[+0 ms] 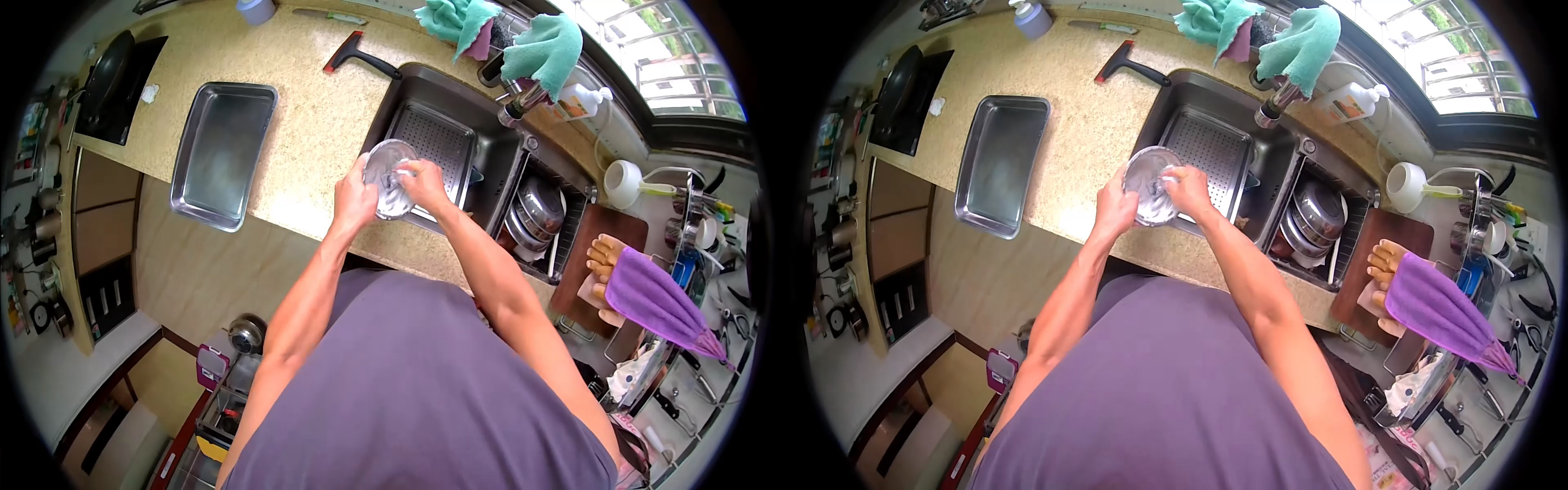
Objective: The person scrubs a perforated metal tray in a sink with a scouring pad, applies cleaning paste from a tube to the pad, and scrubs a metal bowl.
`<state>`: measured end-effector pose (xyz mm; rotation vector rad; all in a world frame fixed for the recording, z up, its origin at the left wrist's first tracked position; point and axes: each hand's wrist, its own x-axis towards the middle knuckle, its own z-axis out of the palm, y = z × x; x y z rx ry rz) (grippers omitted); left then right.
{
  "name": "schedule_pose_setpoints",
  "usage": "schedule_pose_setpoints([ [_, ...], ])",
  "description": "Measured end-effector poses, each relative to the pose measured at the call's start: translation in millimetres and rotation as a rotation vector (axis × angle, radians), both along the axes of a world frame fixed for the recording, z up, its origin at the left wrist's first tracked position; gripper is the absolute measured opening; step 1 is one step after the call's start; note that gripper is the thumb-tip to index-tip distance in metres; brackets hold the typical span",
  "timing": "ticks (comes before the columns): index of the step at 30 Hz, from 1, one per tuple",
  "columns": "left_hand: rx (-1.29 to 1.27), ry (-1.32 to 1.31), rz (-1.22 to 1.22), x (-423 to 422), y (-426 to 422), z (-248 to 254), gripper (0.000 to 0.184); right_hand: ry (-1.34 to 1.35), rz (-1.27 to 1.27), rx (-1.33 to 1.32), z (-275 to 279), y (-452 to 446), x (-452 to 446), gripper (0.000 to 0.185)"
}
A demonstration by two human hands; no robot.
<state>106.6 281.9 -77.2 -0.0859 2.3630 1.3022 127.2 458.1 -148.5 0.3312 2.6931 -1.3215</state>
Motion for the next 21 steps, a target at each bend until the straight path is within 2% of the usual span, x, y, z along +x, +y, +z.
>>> schedule_pose_setpoints([
  [1,0.025,-0.018,0.035,-3,2,-8,0.064,0.067,-0.082,-0.158,-4,-4,0,0.021],
  [2,0.049,-0.036,0.071,-6,4,-16,0.063,0.077,-0.078,-0.153,-7,-6,-3,0.021],
  [4,0.184,0.242,0.336,10,16,-10,0.065,-0.081,-0.292,-0.219,-4,-24,1,0.019],
  [5,0.253,0.182,0.456,20,26,-4,0.069,-0.184,-0.277,-0.351,-1,-32,6,0.018],
  [6,0.215,0.219,0.518,27,32,-13,0.071,-0.38,-0.389,-0.659,14,-44,11,0.018],
  [8,0.294,-0.019,0.414,23,15,-29,0.073,-0.059,-0.134,-0.242,-9,-27,19,0.02],
  [10,0.244,-0.056,0.315,18,6,-39,0.073,-0.017,-0.104,-0.179,-10,-5,9,0.022],
  [12,0.207,-0.082,0.216,17,11,-41,0.072,-0.041,-0.185,-0.181,-7,-14,7,0.023],
  [14,0.299,0.122,0.447,23,30,-37,0.07,-0.156,-0.343,-0.356,-2,-32,11,0.023],
  [15,0.339,0.22,0.567,26,34,-37,0.068,-0.209,-0.361,-0.47,-21,-40,16,0.021],
  [16,0.338,0.218,0.572,22,27,-40,0.068,-0.213,-0.357,-0.468,-23,-30,14,0.021],
  [18,0.185,-0.113,0.15,13,4,-36,0.075,0.0,-0.149,-0.201,-19,-5,14,0.02],
  [19,0.187,-0.102,0.147,11,8,-30,0.075,0.022,-0.116,-0.13,-16,-1,10,0.02],
  [20,0.268,-0.114,0.266,19,13,-22,0.073,0.021,-0.124,-0.131,-13,-6,11,0.02],
  [21,0.355,-0.125,0.382,24,25,-7,0.072,-0.054,-0.236,-0.197,-11,-12,9,0.021],
])
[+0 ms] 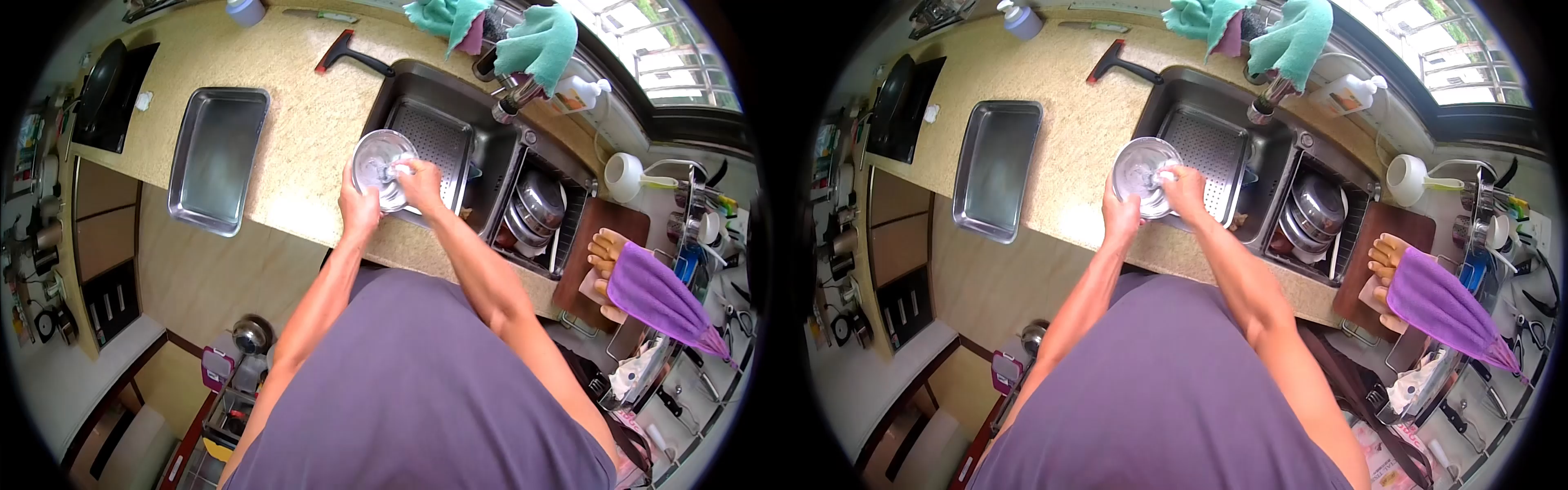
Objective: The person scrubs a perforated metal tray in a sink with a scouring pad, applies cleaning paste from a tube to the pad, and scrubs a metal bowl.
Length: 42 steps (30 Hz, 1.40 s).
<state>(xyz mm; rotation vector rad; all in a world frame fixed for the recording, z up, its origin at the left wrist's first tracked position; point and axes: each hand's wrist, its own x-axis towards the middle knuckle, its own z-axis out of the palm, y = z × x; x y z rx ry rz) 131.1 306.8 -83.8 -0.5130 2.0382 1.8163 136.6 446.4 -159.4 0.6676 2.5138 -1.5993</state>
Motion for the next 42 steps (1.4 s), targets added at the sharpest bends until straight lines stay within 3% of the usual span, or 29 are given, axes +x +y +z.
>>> schedule_pose_setpoints([
  [3,0.067,0.099,0.229,-2,13,1,0.069,-0.116,-0.078,-0.146,-9,-9,3,0.023],
  [5,-0.149,0.113,-0.216,-14,-15,-36,0.072,0.058,0.114,0.122,-29,12,12,0.021],
  [6,-0.17,0.177,-0.349,-14,-22,-68,0.074,0.083,0.154,0.087,-10,21,7,0.022],
  [7,-0.17,0.192,-0.349,-20,-15,-48,0.074,0.097,0.153,0.09,-9,18,-1,0.022],
  [9,0.049,-0.027,0.014,-7,7,-1,0.072,-0.016,-0.048,-0.024,-8,6,-2,0.024],
  [10,0.069,0.072,0.132,1,18,16,0.073,-0.012,-0.048,-0.023,-7,5,-3,0.024],
  [12,0.034,0.136,0.053,-4,4,-30,0.073,-0.032,0.057,0.044,-7,2,2,0.026],
  [14,-0.154,0.261,-0.245,-11,-17,-60,0.072,0.012,0.153,0.078,-11,10,11,0.027],
  [15,-0.154,0.275,-0.246,-17,-14,-50,0.072,0.1,0.197,0.095,-12,26,-1,0.028],
  [17,0.081,-0.1,-0.06,-14,-2,-5,0.07,0.06,0.111,0.112,5,11,-4,0.026],
  [18,0.141,-0.045,0.103,-8,11,11,0.07,-0.042,0.023,-0.016,6,1,-6,0.026],
  [19,0.14,-0.048,0.102,-8,7,-2,0.07,-0.151,-0.063,-0.149,6,-6,-4,0.026],
  [21,0.073,0.188,0.018,-11,-10,-59,0.071,-0.058,0.041,-0.049,4,12,-8,0.025],
  [22,-0.025,0.337,-0.191,-22,-20,-53,0.071,0.024,0.139,0.044,1,22,-4,0.023],
  [23,-0.02,0.098,-0.332,-21,-26,-45,0.069,0.118,0.236,0.138,-3,25,-2,0.022],
  [25,0.094,-0.139,-0.177,-19,-12,-7,0.068,0.149,0.206,0.185,-9,20,0,0.021],
  [26,0.097,-0.136,-0.184,-12,-3,-16,0.068,0.09,0.108,0.104,-6,12,0,0.023],
  [29,0.199,0.132,0.153,1,7,-46,0.067,-0.113,0.02,-0.095,1,0,2,0.025],
  [31,0.028,0.062,-0.086,-6,-10,-45,0.069,0.021,0.082,0.013,-6,12,1,0.026],
  [32,-0.123,0.368,-0.192,-6,-13,-77,0.071,0.069,0.219,0.294,-6,25,-5,0.025],
  [33,-0.122,0.375,-0.194,-10,-9,-63,0.071,0.074,0.215,0.296,-4,23,-9,0.025],
  [35,0.046,0.015,-0.033,-5,4,-15,0.072,0.064,0.073,0.286,1,8,-3,0.026],
  [37,0.044,0.111,0.059,0,3,-20,0.068,-0.057,0.175,0.203,-3,-1,8,0.025],
  [39,0.083,0.017,0.046,-2,-9,-28,0.061,0.057,0.274,0.309,-31,3,10,0.023],
  [40,0.056,0.03,0.057,-2,-13,-36,0.052,0.013,0.279,0.281,-15,3,-1,0.023],
  [42,0.002,-0.014,0.125,-10,-23,-44,0.049,-0.03,0.369,0.256,8,1,-24,0.025],
])
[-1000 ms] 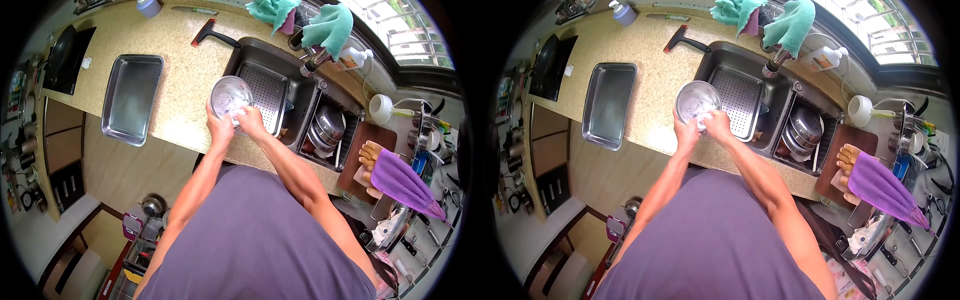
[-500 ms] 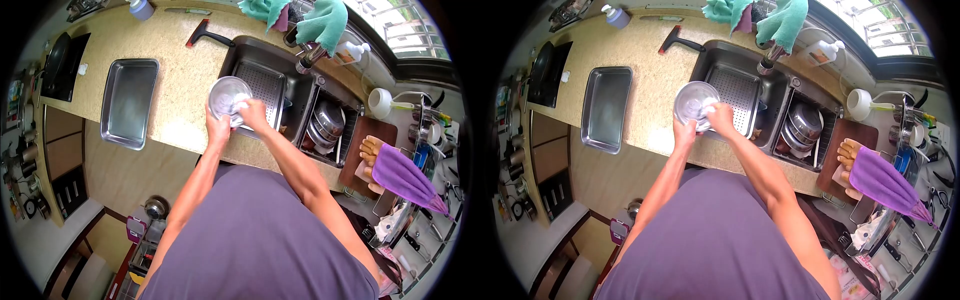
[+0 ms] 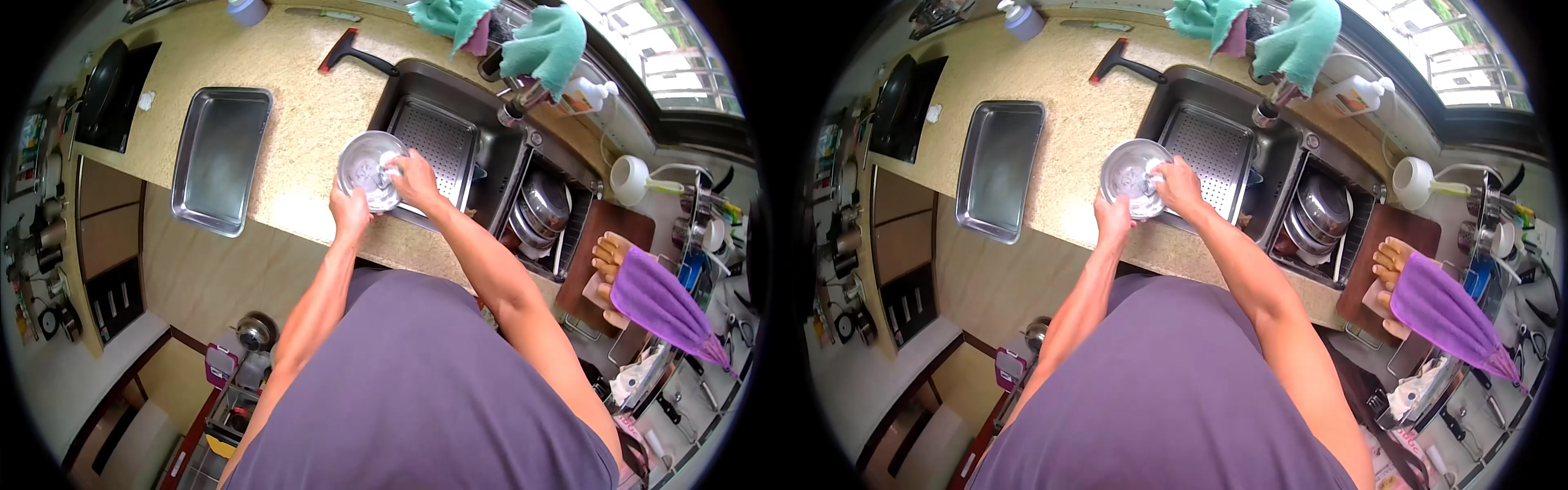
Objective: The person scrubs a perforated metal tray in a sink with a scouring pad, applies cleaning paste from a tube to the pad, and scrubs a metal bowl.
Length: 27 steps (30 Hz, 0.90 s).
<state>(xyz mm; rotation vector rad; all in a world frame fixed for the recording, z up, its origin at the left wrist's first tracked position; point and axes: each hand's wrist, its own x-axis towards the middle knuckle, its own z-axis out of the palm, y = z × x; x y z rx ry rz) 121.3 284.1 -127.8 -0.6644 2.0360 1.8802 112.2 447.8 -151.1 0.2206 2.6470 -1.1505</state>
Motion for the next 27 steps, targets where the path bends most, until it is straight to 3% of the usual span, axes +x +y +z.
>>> schedule_pose_setpoints([
  [3,-0.138,-0.009,0.135,-31,-18,10,0.035,0.186,0.109,-0.076,1,-18,-36,0.029],
  [5,-0.257,-0.064,0.114,-54,-42,-7,0.029,0.087,0.179,0.085,2,-32,-57,0.033],
  [8,-0.46,-0.01,0.049,-81,-70,-57,0.026,0.374,0.45,0.516,17,-39,-83,0.024],
  [11,-0.534,-0.044,-0.02,-97,-71,-24,0.027,0.455,0.724,0.739,30,-53,-111,0.016],
  [15,-0.523,0.093,0.057,-104,-70,-40,0.026,0.251,0.898,0.771,24,-75,-126,0.014],
  [17,-0.479,0.075,0.076,-105,-65,-44,0.029,0.072,0.82,0.682,2,-89,-117,0.013],
  [18,-0.489,0.096,0.101,-106,-63,-47,0.03,0.278,0.852,0.579,2,-98,-108,0.013],
  [21,-0.51,0.077,0.08,-101,-64,-47,0.033,0.034,0.833,0.624,8,-91,-128,0.017],
  [25,-0.483,0.1,0.1,-108,-55,-44,0.033,0.188,0.847,0.757,8,-93,-133,0.016],
  [26,-0.461,0.086,0.113,-108,-54,-41,0.032,-0.082,0.757,0.574,1,-93,-130,0.021],
  [27,-0.442,0.075,0.13,-108,-55,-41,0.032,0.004,0.882,0.564,5,-90,-124,0.025],
])
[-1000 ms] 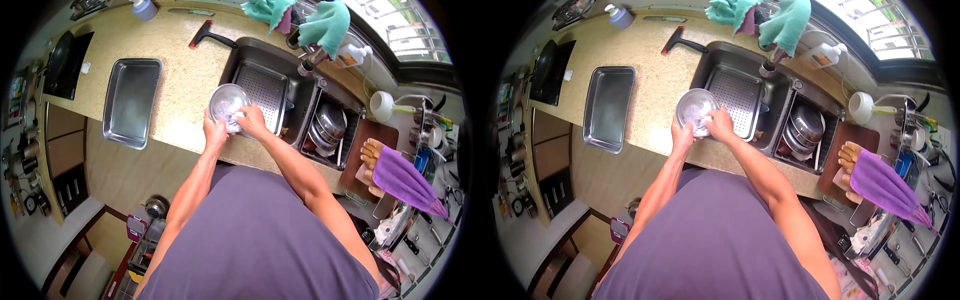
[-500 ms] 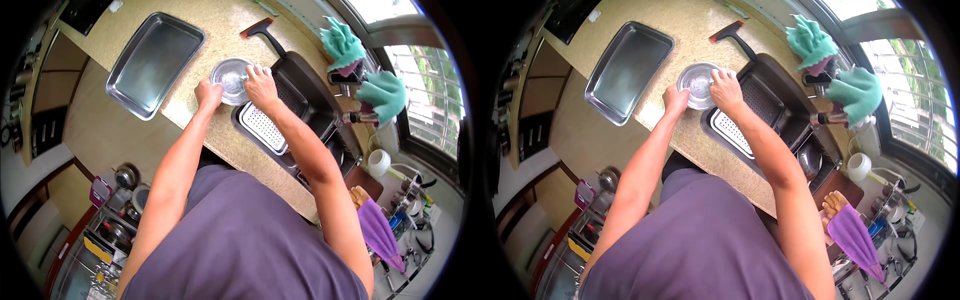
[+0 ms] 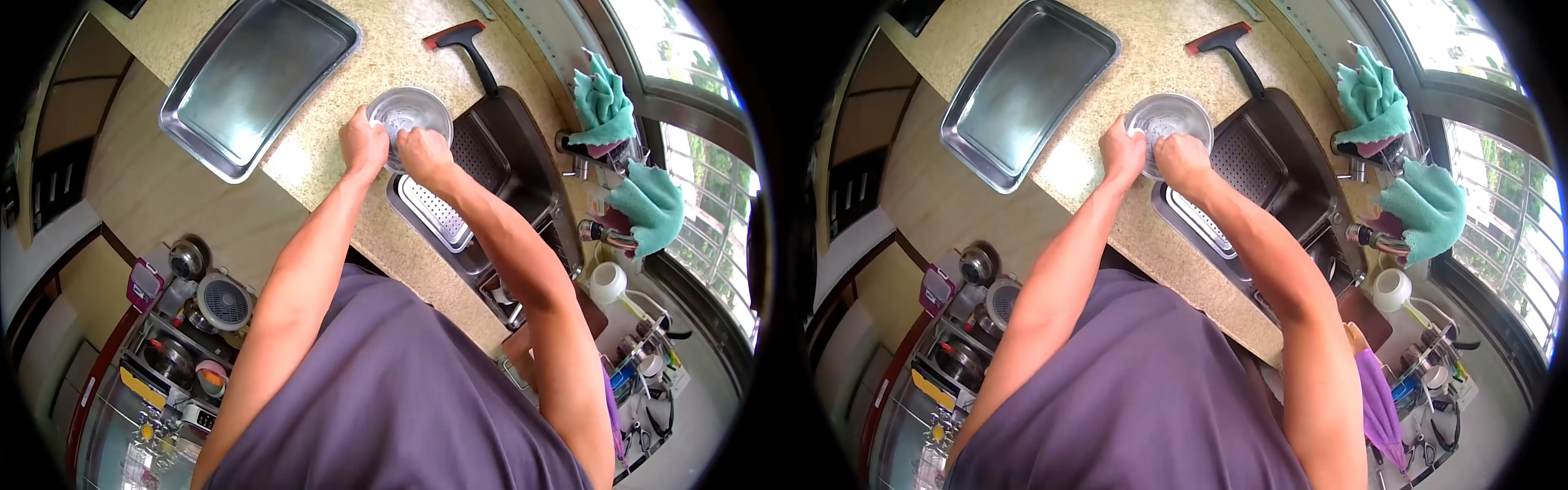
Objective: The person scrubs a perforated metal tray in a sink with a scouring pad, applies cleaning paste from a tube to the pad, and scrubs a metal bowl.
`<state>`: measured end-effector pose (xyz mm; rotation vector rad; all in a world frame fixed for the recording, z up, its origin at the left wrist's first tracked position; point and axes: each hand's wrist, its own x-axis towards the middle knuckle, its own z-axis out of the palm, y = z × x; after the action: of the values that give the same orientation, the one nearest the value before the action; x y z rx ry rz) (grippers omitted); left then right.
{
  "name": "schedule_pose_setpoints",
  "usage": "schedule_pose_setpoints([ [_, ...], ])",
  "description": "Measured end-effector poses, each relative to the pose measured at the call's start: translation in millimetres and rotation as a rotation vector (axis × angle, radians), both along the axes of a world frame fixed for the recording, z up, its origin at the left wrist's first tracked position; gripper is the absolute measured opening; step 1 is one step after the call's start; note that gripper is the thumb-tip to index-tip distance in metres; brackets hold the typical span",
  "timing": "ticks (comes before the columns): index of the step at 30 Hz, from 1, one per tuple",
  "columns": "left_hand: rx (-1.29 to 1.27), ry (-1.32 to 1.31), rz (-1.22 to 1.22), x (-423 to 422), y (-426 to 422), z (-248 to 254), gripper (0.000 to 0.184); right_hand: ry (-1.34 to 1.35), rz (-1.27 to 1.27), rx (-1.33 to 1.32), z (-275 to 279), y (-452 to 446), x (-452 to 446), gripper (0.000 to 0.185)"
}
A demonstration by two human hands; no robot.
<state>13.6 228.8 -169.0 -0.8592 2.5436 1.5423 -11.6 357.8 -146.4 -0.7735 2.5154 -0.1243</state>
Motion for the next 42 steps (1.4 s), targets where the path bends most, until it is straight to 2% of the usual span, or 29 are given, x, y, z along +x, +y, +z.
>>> schedule_pose_setpoints([
  [1,0.003,0.04,-0.028,1,0,0,0.025,0.018,-0.028,0.021,0,-1,-5,0.025],
  [2,0.004,0.039,-0.025,-1,-1,-2,0.025,0.036,-0.057,0.043,0,-1,-12,0.025],
  [4,-0.027,0.011,-0.086,1,-3,-1,0.032,0.24,-0.051,-0.047,-10,0,-32,0.024],
  [5,-0.022,0.028,-0.084,-1,-3,-3,0.032,0.205,-0.267,-0.151,-40,2,-32,0.019],
  [6,-0.017,0.042,-0.086,-2,0,-6,0.032,0.219,-0.267,-0.147,-34,8,-31,0.019],
  [9,-0.043,0.03,0.002,-5,0,-11,0.038,0.149,0.005,-0.195,-13,17,-10,0.013],
  [12,-0.048,0.029,-0.048,-3,-2,-3,0.042,0.067,-0.144,-0.164,-17,13,-21,0.014],
  [13,-0.047,0.011,-0.057,6,0,-6,0.042,0.19,-0.243,-0.305,-24,8,-27,0.009],
  [14,-0.051,0.019,-0.047,6,1,-8,0.043,0.19,-0.246,-0.306,-27,7,-19,0.009],
  [16,-0.057,0.051,-0.034,-5,0,-9,0.045,0.114,-0.075,-0.255,-26,2,-6,0.013],
  [18,0.004,0.026,-0.003,-3,1,-9,0.044,0.225,-0.073,-0.369,-29,2,-9,0.018],
  [20,0.0,-0.03,-0.016,15,1,-9,0.044,0.175,-0.258,-0.369,-20,1,-26,0.022],
  [21,-0.006,-0.06,-0.031,18,1,-7,0.045,0.242,-0.246,-0.334,-38,0,-38,0.02],
  [22,-0.014,-0.038,-0.05,-4,0,-6,0.045,0.212,-0.283,-0.297,-31,-2,-21,0.016],
  [23,-0.099,0.05,0.007,-2,4,-19,0.037,0.142,-0.226,-0.314,-24,0,-7,0.015],
  [24,-0.1,0.051,0.013,-5,2,-15,0.037,0.063,-0.168,-0.326,-18,0,-1,0.013],
  [26,-0.058,0.03,-0.038,-1,1,-9,0.037,-0.003,-0.226,-0.263,-14,-4,-6,0.015],
  [29,-0.072,0.066,-0.056,4,4,-12,0.038,0.184,-0.321,-0.318,-23,-8,-23,0.013],
  [32,-0.074,0.06,-0.093,-3,0,-10,0.039,0.178,-0.16,-0.503,-29,-8,-3,0.014],
  [34,-0.04,0.045,-0.103,-2,-1,-7,0.039,0.162,-0.126,-0.441,-26,-11,-16,0.015],
  [36,-0.049,0.024,-0.126,6,-1,-3,0.04,0.383,0.018,-0.171,-19,-8,-39,0.017],
  [38,-0.063,0.048,-0.138,-2,-1,-4,0.042,0.417,0.063,-0.082,-6,2,-30,0.016],
  [40,-0.098,0.073,-0.052,-4,1,-13,0.037,0.106,-0.002,0.13,14,7,-16,0.012],
  [41,-0.092,0.062,-0.046,-5,2,-14,0.037,-0.025,-0.057,0.152,18,4,-7,0.014],
  [42,-0.089,0.06,-0.036,-3,3,-11,0.037,-0.03,-0.042,0.104,11,7,3,0.016],
])
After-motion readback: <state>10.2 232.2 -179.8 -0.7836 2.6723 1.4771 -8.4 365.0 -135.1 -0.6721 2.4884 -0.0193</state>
